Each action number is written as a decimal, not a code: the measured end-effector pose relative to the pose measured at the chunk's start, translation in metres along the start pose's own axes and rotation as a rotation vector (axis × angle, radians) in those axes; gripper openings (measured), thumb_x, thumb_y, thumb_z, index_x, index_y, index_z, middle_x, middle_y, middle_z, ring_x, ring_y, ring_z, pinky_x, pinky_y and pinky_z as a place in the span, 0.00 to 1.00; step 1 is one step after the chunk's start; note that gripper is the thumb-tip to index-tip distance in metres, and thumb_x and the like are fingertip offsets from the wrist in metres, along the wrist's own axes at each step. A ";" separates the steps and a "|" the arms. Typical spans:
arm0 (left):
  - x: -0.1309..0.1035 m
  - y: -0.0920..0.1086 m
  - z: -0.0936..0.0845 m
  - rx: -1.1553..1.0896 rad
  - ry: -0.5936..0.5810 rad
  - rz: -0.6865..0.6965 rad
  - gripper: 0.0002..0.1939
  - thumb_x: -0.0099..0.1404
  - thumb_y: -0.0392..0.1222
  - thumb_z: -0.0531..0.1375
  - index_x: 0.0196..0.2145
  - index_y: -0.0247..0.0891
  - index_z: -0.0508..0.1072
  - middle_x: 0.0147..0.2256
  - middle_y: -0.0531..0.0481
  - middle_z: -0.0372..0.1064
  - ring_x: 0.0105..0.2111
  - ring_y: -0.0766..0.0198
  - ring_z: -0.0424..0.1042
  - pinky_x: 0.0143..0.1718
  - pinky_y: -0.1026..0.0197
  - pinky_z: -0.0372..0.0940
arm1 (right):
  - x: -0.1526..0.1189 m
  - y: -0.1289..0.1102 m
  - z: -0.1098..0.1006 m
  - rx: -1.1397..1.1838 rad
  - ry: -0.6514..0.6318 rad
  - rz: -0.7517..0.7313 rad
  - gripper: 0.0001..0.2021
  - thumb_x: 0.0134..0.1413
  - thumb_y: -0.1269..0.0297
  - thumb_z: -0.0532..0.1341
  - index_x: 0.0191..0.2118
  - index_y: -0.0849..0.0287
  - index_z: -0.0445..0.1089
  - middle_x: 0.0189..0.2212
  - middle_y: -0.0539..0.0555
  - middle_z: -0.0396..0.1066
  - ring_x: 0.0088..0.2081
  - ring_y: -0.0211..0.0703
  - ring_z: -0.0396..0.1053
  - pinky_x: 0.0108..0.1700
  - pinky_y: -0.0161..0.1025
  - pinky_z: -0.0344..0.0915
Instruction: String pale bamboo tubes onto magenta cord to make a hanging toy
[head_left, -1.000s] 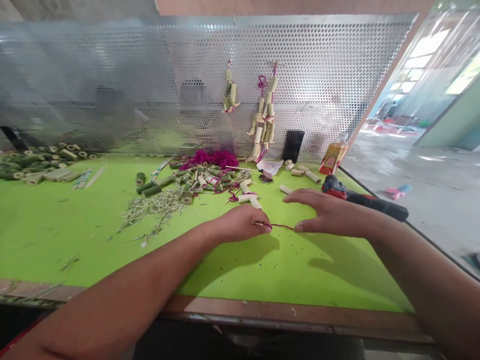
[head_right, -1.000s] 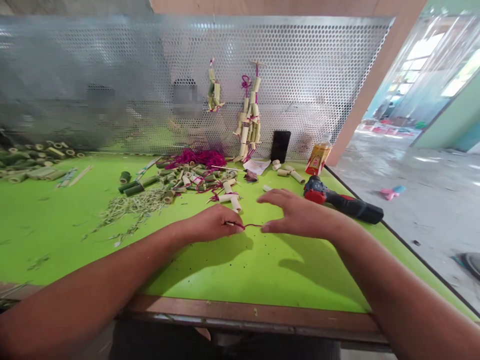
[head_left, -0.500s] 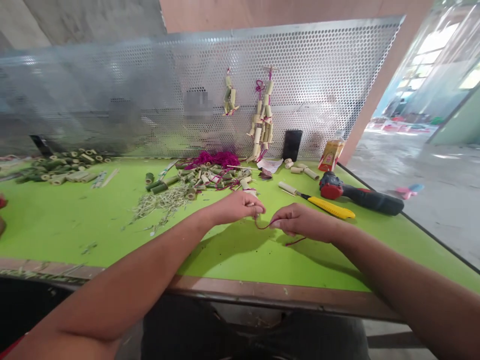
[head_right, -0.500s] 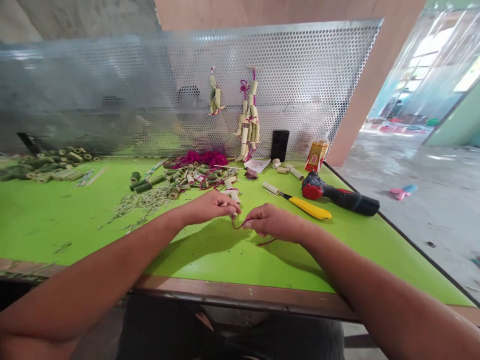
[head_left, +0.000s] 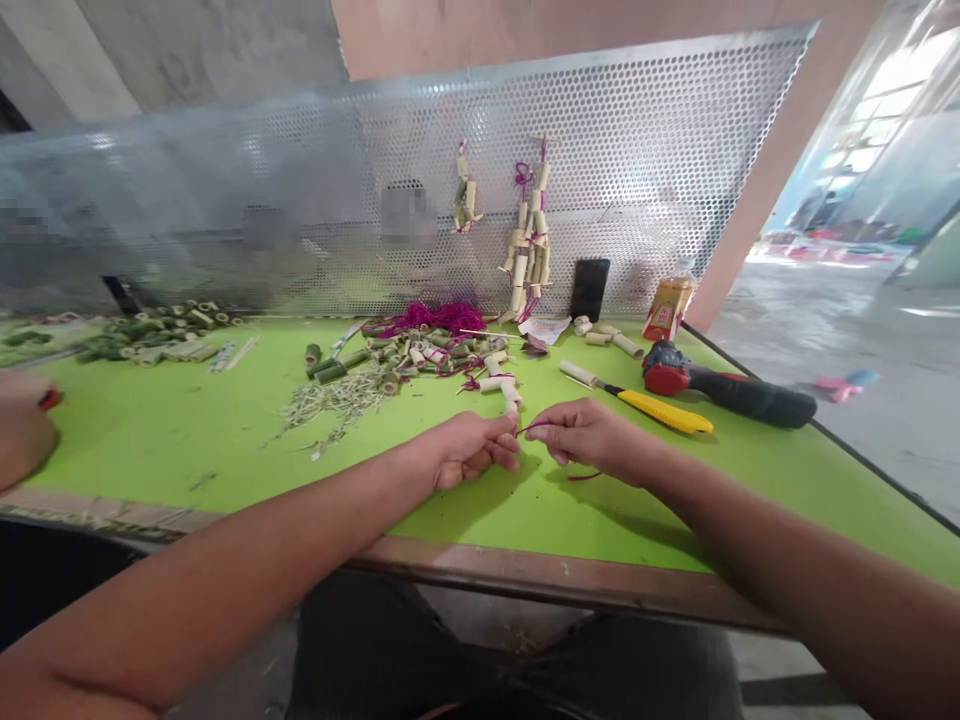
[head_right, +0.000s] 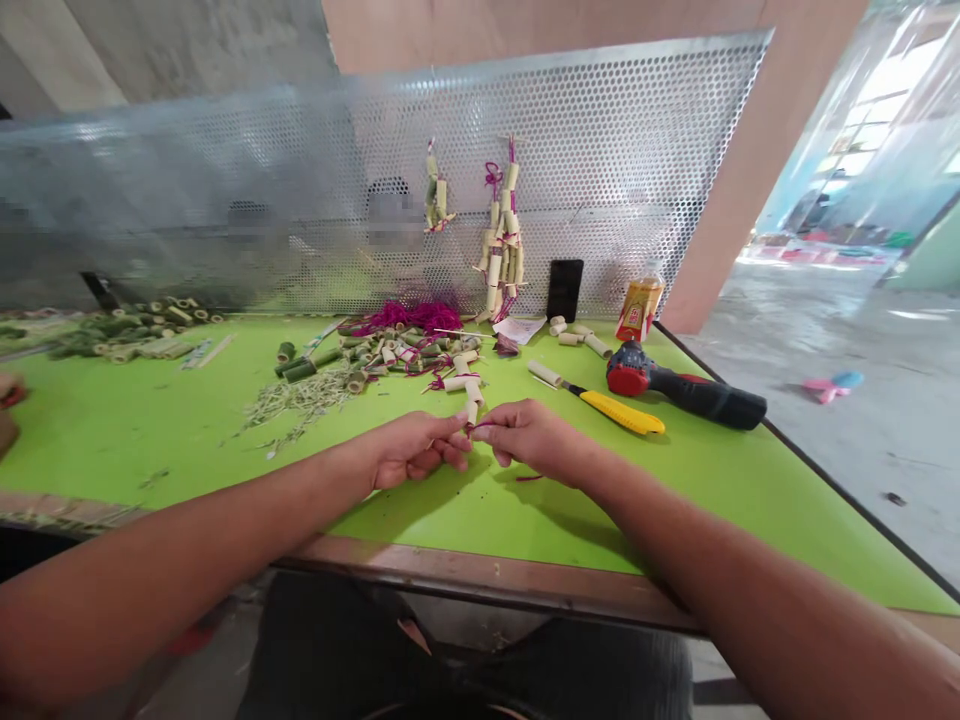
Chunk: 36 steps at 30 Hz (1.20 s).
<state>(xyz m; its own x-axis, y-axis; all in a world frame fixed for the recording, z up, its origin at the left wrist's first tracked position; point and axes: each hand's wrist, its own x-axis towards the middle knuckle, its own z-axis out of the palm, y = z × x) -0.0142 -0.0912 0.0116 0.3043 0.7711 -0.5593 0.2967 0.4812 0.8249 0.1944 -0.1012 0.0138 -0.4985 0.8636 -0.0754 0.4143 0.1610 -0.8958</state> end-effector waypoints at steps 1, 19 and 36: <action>0.000 0.001 0.001 0.001 0.013 0.009 0.26 0.59 0.63 0.64 0.31 0.32 0.73 0.22 0.49 0.71 0.13 0.77 0.39 0.17 0.64 0.33 | 0.000 0.001 0.001 -0.008 -0.037 0.005 0.18 0.57 0.49 0.61 0.36 0.60 0.76 0.20 0.47 0.65 0.19 0.33 0.54 0.23 0.35 0.51; -0.003 0.008 0.005 -0.040 -0.062 -0.053 0.26 0.69 0.60 0.53 0.31 0.32 0.71 0.26 0.46 0.74 0.13 0.77 0.39 0.17 0.64 0.32 | 0.002 0.000 0.007 0.083 0.042 -0.068 0.22 0.57 0.48 0.61 0.45 0.63 0.78 0.22 0.48 0.66 0.21 0.33 0.58 0.23 0.34 0.56; 0.011 0.026 -0.023 0.868 0.270 0.534 0.11 0.58 0.44 0.60 0.23 0.38 0.77 0.19 0.51 0.68 0.20 0.65 0.60 0.24 0.60 0.49 | 0.003 0.001 -0.008 -0.171 -0.076 0.122 0.08 0.53 0.62 0.62 0.37 0.60 0.71 0.26 0.49 0.70 0.26 0.36 0.64 0.29 0.35 0.61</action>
<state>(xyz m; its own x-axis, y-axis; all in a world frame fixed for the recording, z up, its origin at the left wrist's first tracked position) -0.0244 -0.0606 0.0284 0.4068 0.9134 -0.0157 0.7622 -0.3299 0.5569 0.1992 -0.0949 0.0163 -0.4905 0.8440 -0.2169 0.5947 0.1422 -0.7912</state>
